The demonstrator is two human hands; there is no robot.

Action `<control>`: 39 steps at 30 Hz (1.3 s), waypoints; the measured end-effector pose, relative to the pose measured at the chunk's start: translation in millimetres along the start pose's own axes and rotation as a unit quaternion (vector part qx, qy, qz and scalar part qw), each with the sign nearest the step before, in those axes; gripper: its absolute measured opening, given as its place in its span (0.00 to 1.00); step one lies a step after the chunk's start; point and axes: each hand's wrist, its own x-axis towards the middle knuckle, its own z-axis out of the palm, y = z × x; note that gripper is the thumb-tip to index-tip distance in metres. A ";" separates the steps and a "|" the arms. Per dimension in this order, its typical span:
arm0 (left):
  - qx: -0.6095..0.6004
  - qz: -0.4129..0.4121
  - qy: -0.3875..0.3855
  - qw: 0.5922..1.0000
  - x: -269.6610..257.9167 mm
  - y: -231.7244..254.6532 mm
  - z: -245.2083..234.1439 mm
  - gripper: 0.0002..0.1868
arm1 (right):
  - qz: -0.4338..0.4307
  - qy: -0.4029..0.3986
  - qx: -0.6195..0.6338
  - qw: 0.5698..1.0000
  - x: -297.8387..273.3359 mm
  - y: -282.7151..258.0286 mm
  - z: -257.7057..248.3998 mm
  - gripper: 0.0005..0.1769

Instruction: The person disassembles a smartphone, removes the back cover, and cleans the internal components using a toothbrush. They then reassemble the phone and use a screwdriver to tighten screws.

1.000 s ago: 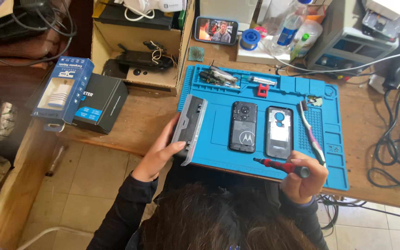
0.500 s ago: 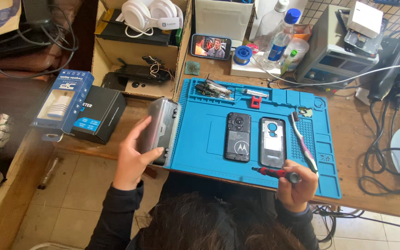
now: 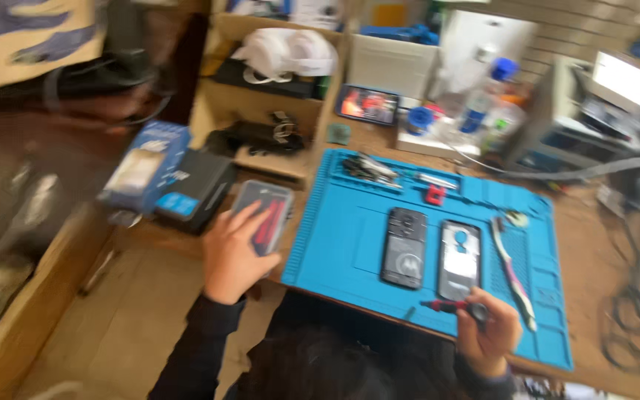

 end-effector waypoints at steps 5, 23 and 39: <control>-0.003 -0.028 -0.008 1.000 2.1 4.8 -2.2 0.39 | 0.031 0.035 0.018 0.999 4.3 0.3 9.3 0.12; -0.437 0.048 -0.265 0.858 9.4 111.8 15.2 0.32 | 0.113 -0.287 0.105 0.946 7.1 -27.7 34.0 0.11; -0.640 -0.039 -0.196 0.742 29.7 140.7 84.6 0.19 | 0.002 -0.369 0.216 0.904 67.3 -93.2 65.9 0.24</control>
